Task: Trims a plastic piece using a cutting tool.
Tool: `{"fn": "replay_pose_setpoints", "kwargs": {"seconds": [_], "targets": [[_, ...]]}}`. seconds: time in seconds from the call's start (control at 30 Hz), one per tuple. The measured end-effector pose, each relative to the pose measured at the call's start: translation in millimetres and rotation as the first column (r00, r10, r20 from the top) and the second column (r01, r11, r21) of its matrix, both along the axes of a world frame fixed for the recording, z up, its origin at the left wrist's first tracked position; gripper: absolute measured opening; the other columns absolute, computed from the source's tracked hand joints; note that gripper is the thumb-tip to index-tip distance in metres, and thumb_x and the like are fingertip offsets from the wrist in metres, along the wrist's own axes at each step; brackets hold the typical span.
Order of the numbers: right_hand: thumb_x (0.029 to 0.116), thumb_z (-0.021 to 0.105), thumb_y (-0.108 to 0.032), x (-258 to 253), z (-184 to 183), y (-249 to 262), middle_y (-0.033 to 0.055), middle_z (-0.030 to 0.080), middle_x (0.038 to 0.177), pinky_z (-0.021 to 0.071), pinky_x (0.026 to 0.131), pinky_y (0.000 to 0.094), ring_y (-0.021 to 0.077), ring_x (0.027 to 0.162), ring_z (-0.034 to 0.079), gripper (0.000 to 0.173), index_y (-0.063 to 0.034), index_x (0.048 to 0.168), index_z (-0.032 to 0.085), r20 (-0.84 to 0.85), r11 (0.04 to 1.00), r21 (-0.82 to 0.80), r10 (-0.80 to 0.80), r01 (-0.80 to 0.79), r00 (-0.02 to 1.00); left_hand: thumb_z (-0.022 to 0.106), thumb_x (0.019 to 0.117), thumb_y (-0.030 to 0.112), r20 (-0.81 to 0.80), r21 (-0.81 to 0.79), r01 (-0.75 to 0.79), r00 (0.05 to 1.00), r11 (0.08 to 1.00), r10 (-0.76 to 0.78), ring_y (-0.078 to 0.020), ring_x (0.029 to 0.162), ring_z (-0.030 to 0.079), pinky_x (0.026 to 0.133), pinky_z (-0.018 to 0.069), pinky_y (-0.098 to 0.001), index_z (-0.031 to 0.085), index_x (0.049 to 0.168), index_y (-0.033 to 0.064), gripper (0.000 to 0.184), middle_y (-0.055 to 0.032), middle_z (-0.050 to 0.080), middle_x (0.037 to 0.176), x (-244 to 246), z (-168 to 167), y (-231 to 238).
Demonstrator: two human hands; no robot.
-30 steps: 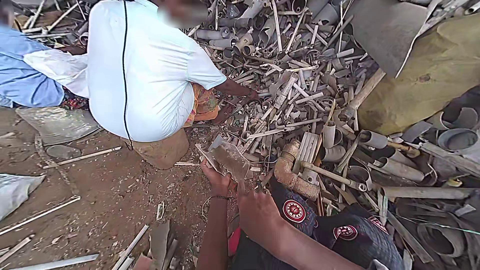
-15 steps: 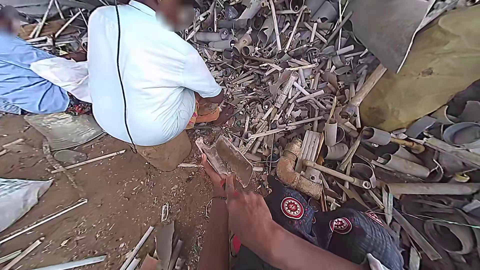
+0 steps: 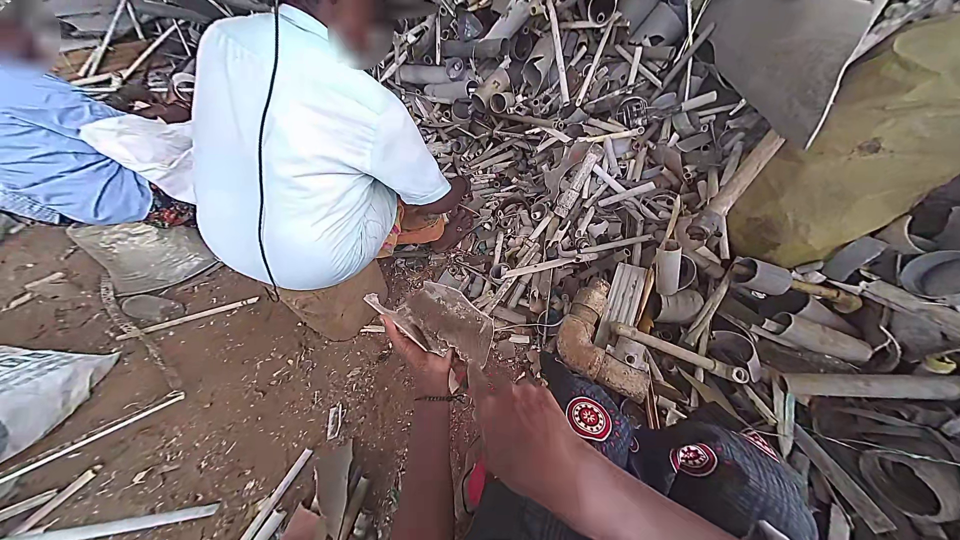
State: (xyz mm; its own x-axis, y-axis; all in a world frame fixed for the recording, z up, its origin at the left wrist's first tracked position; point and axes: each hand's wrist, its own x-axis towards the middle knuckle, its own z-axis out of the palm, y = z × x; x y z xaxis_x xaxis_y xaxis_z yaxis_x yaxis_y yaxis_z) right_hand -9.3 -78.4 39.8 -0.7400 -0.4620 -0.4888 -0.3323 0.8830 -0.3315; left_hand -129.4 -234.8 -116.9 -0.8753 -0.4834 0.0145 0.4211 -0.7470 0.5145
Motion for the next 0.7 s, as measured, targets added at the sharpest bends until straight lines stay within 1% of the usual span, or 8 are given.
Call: {"fn": "replay_pose_setpoints", "kwargs": {"seconds": [0.13,0.27,0.37,0.43,0.5,0.53,0.6,0.7], "targets": [[0.1061,0.045,-0.012,13,7,8,0.0237,0.069,0.108,0.0547,0.077,0.0527,0.0422,0.099,0.069,0.060,-0.0086,0.163,0.025,-0.024,0.999,0.053,0.009,-0.008,1.000,0.015,0.1062,0.061,0.047,-0.027,-0.082,0.995,0.996,0.084,-0.0135,0.099,0.069,0.079,0.0607,-0.0409,0.053,0.132,0.0164,0.064,-0.0015,0.069,0.110,1,-11,-16],[0.1011,0.046,0.000,18,1,6,0.0234,0.069,0.104,0.0546,0.075,0.0509,0.0419,0.097,0.069,0.065,-0.0080,0.163,0.026,-0.067,0.998,0.063,0.021,-0.016,0.998,0.017,0.1084,0.056,0.092,-0.049,-0.106,0.990,0.993,0.110,-0.0126,0.092,0.070,0.074,0.0612,-0.0380,0.054,0.127,0.0147,0.058,-0.0019,0.070,0.104,4,-7,-14],[0.1005,0.049,-0.004,27,11,9,0.0213,0.070,0.096,0.0539,0.070,0.0488,0.0403,0.090,0.070,0.063,-0.0078,0.161,0.031,-0.102,0.997,0.073,0.038,-0.031,0.994,0.020,0.1077,0.057,0.091,-0.023,-0.078,0.993,0.997,0.079,-0.0135,0.091,0.071,0.074,0.0617,-0.0403,0.057,0.122,0.0159,0.057,-0.0016,0.071,0.100,4,-6,-18],[0.1047,0.047,-0.011,19,8,13,0.0215,0.070,0.099,0.0541,0.072,0.0497,0.0406,0.092,0.070,0.058,-0.0115,0.161,0.034,-0.122,0.997,0.071,0.005,0.004,0.993,0.021,0.1079,0.057,0.100,-0.051,-0.051,0.993,0.997,0.056,-0.0126,0.091,0.072,0.073,0.0622,-0.0392,0.057,0.123,0.0168,0.056,-0.0009,0.072,0.101,7,-5,-18],[0.1069,0.043,-0.013,9,2,12,0.0221,0.069,0.106,0.0540,0.076,0.0513,0.0409,0.098,0.069,0.055,-0.0127,0.161,0.032,-0.085,0.998,0.050,-0.025,0.029,0.996,0.020,0.1093,0.053,0.100,-0.080,-0.008,0.995,0.997,0.016,-0.0117,0.092,0.071,0.074,0.0616,-0.0375,0.053,0.130,0.0156,0.054,-0.0010,0.070,0.103,8,-1,-14],[0.1066,0.042,-0.011,9,1,10,0.0225,0.069,0.107,0.0541,0.078,0.0517,0.0410,0.099,0.068,0.057,-0.0113,0.162,0.030,-0.058,0.999,0.041,-0.029,0.031,0.998,0.021,0.1098,0.051,0.104,-0.080,0.005,0.995,0.997,0.003,-0.0115,0.091,0.071,0.073,0.0617,-0.0367,0.052,0.133,0.0148,0.053,-0.0014,0.070,0.103,8,2,-10],[0.1016,0.046,-0.001,22,8,4,0.0232,0.069,0.103,0.0550,0.075,0.0507,0.0410,0.095,0.069,0.064,-0.0044,0.162,0.025,-0.049,0.999,0.035,-0.004,0.006,0.999,0.022,0.1104,0.049,0.134,-0.079,0.014,0.991,0.997,-0.004,-0.0097,0.088,0.071,0.070,0.0619,-0.0338,0.052,0.132,0.0146,0.051,-0.0007,0.071,0.101,8,9,-6],[0.0983,0.047,0.003,38,13,5,0.0185,0.070,0.090,0.0532,0.065,0.0441,0.0364,0.083,0.070,0.064,-0.0028,0.160,0.031,-0.148,0.998,0.067,0.007,0.003,0.989,0.025,0.1119,0.043,0.132,-0.132,0.001,0.991,0.991,0.016,-0.0081,0.085,0.071,0.069,0.0618,-0.0311,0.050,0.132,0.0132,0.044,0.0001,0.070,0.098,5,4,-14]]}}
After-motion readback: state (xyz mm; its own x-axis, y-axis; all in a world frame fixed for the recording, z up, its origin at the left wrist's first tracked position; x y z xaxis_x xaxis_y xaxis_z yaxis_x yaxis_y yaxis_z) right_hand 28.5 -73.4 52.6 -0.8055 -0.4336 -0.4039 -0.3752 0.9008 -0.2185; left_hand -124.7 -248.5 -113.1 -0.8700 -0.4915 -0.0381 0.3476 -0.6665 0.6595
